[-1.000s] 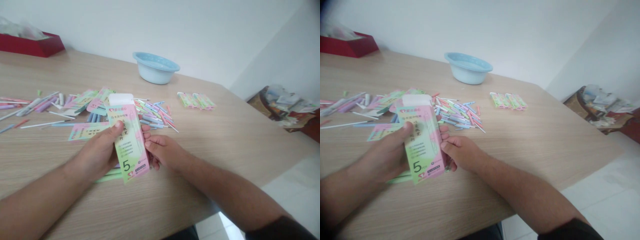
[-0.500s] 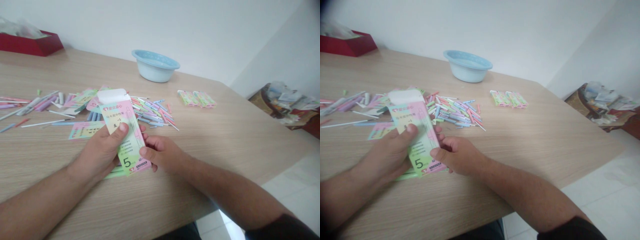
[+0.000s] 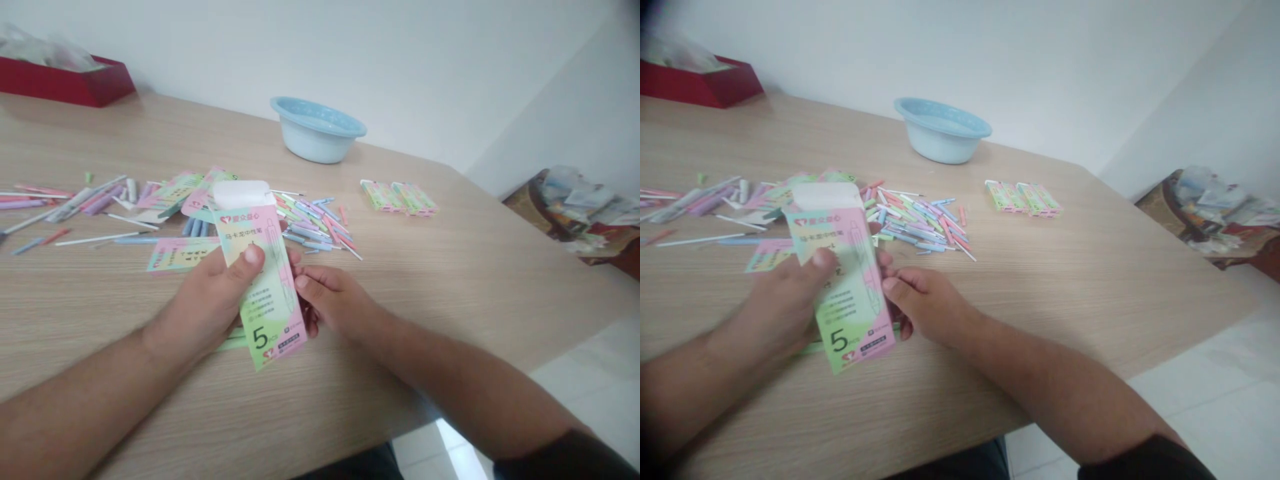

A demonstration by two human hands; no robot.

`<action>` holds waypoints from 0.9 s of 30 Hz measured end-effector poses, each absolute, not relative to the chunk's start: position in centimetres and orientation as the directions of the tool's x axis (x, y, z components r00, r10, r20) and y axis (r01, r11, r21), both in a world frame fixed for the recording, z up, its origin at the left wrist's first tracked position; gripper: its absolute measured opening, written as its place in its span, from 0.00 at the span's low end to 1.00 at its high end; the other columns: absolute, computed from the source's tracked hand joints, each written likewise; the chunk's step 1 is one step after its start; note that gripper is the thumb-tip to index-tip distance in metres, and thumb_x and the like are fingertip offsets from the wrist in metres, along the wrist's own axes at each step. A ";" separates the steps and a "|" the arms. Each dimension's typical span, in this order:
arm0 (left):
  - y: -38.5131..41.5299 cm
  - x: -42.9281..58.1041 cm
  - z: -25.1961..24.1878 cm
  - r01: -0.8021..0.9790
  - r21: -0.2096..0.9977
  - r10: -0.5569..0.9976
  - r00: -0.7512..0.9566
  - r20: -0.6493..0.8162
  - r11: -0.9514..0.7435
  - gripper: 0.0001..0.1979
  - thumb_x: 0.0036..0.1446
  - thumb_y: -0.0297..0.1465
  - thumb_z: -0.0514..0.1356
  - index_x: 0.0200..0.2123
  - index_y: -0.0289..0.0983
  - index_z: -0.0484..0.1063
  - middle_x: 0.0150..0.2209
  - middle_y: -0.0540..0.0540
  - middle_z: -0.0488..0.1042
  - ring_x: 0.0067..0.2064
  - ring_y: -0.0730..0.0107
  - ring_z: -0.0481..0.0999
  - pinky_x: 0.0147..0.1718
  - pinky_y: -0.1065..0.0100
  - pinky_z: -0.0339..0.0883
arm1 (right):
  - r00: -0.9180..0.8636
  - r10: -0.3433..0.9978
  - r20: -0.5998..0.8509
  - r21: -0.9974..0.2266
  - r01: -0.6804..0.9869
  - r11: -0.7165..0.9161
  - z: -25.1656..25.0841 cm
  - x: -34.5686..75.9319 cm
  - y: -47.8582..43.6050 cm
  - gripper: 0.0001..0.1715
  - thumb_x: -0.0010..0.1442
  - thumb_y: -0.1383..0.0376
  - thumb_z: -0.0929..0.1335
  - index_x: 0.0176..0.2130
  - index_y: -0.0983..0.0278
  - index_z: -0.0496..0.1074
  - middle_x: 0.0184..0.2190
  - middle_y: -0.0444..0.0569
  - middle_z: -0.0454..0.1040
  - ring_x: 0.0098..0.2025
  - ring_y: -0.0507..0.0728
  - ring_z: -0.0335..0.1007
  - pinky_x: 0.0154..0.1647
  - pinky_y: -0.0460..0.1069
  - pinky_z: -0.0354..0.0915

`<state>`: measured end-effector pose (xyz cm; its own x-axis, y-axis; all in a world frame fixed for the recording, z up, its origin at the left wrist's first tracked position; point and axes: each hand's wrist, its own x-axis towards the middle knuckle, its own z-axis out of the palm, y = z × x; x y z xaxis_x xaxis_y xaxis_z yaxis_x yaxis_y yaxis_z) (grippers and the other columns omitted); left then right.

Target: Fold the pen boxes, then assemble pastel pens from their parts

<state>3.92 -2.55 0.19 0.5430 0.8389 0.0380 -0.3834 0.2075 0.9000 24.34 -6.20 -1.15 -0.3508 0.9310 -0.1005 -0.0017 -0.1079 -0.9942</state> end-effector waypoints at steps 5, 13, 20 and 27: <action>-2.3 4.3 -0.5 -0.290 0.957 0.948 0.297 0.112 -0.022 0.31 0.62 0.57 0.75 0.49 0.35 0.85 0.41 0.37 0.88 0.34 0.53 0.88 0.29 0.63 0.82 | -0.401 0.913 -0.073 -0.997 0.047 -0.060 0.1 24.1 -7.2 0.31 0.65 0.39 0.78 0.46 0.62 0.76 0.36 0.45 0.81 0.32 0.53 0.77 0.28 0.46 0.74; -2.2 4.7 0.2 -0.485 0.855 0.867 0.489 0.094 0.181 0.44 0.58 0.60 0.76 0.67 0.40 0.75 0.49 0.37 0.88 0.46 0.47 0.90 0.44 0.53 0.86 | -0.407 0.894 -0.189 -0.928 -0.223 -0.298 -2.3 24.2 -7.0 0.30 0.66 0.39 0.77 0.45 0.61 0.77 0.27 0.40 0.77 0.20 0.51 0.69 0.17 0.45 0.66; -2.3 4.9 0.2 -0.504 0.846 0.886 0.455 0.089 0.173 0.40 0.52 0.59 0.80 0.56 0.39 0.79 0.42 0.41 0.87 0.41 0.52 0.89 0.39 0.59 0.83 | -0.410 0.892 -0.188 -0.960 -0.117 -0.256 -1.3 24.2 -7.3 0.30 0.68 0.39 0.77 0.50 0.60 0.78 0.32 0.42 0.77 0.25 0.51 0.70 0.21 0.45 0.70; -2.2 5.7 0.1 -0.461 0.887 0.961 0.233 0.148 -0.025 0.35 0.54 0.55 0.81 0.54 0.39 0.78 0.42 0.42 0.86 0.52 0.48 0.86 0.49 0.58 0.80 | -0.278 0.956 0.098 -0.970 0.187 0.154 0.0 23.4 -8.1 0.61 0.65 0.44 0.80 0.81 0.55 0.52 0.63 0.60 0.76 0.54 0.64 0.80 0.51 0.58 0.81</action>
<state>5.71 -2.21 0.13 0.2331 0.9611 0.1480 -0.4612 -0.0247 0.8869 23.43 -8.14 0.02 -0.2775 0.9557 0.0981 0.1870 0.1539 -0.9702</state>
